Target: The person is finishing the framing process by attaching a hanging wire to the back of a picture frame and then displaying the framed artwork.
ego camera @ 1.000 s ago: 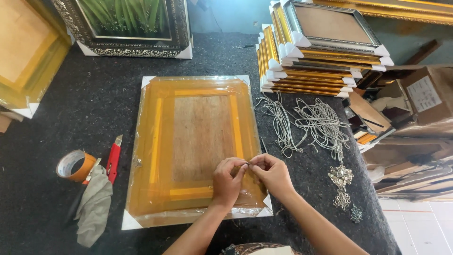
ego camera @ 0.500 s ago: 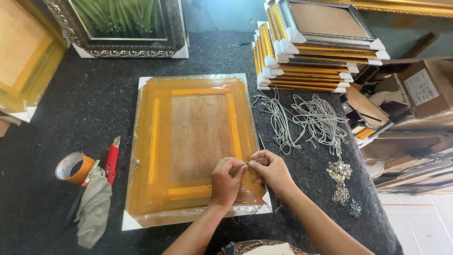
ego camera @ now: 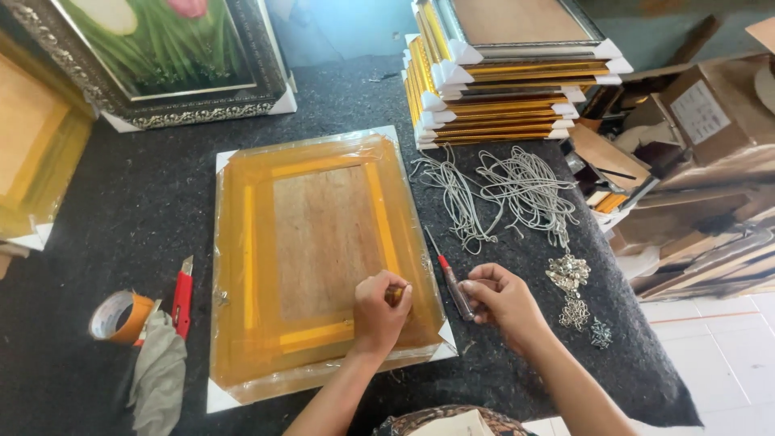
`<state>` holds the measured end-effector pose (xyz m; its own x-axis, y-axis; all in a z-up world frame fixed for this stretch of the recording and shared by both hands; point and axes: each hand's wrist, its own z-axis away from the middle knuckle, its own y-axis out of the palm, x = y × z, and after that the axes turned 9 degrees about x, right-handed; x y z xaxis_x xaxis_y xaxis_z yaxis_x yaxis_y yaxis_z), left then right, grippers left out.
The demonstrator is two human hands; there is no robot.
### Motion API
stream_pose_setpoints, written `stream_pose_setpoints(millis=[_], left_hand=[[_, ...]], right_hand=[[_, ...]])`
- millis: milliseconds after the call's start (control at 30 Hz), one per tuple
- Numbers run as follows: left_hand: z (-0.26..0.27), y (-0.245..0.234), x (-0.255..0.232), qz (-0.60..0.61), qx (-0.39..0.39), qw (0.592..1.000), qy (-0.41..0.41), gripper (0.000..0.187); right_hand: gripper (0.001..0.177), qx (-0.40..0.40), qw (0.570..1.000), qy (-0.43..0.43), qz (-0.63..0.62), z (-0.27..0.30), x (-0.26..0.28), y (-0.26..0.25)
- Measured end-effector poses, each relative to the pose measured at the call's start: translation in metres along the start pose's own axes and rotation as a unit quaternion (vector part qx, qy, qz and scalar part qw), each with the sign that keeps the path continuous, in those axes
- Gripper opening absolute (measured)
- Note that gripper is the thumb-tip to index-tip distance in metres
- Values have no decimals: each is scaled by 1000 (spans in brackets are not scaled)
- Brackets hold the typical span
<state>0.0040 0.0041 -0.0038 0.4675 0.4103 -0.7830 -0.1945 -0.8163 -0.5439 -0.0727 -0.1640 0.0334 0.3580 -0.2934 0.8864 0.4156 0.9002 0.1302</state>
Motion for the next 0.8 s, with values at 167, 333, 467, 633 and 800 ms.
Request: stream_pose_setpoints(millis=[167, 333, 467, 633, 800], left_hand=[[1, 0, -26, -21, 40, 999, 22, 13], [7, 15, -56, 69, 172, 983, -2, 8], [9, 32, -77, 123, 274, 954, 11, 7], [2, 51, -108, 149, 338, 929, -17, 9], [-4, 77, -122, 140, 363, 921, -24, 10]], right_hand=[[9, -73, 994, -19, 84, 32, 13, -47], [9, -219, 926, 22, 305, 59, 15, -98], [12, -272, 895, 35, 352, 67, 1, -139], [15, -270, 906, 39, 323, 71, -4, -160], [21, -188, 903, 22, 385, 65, -15, -175]])
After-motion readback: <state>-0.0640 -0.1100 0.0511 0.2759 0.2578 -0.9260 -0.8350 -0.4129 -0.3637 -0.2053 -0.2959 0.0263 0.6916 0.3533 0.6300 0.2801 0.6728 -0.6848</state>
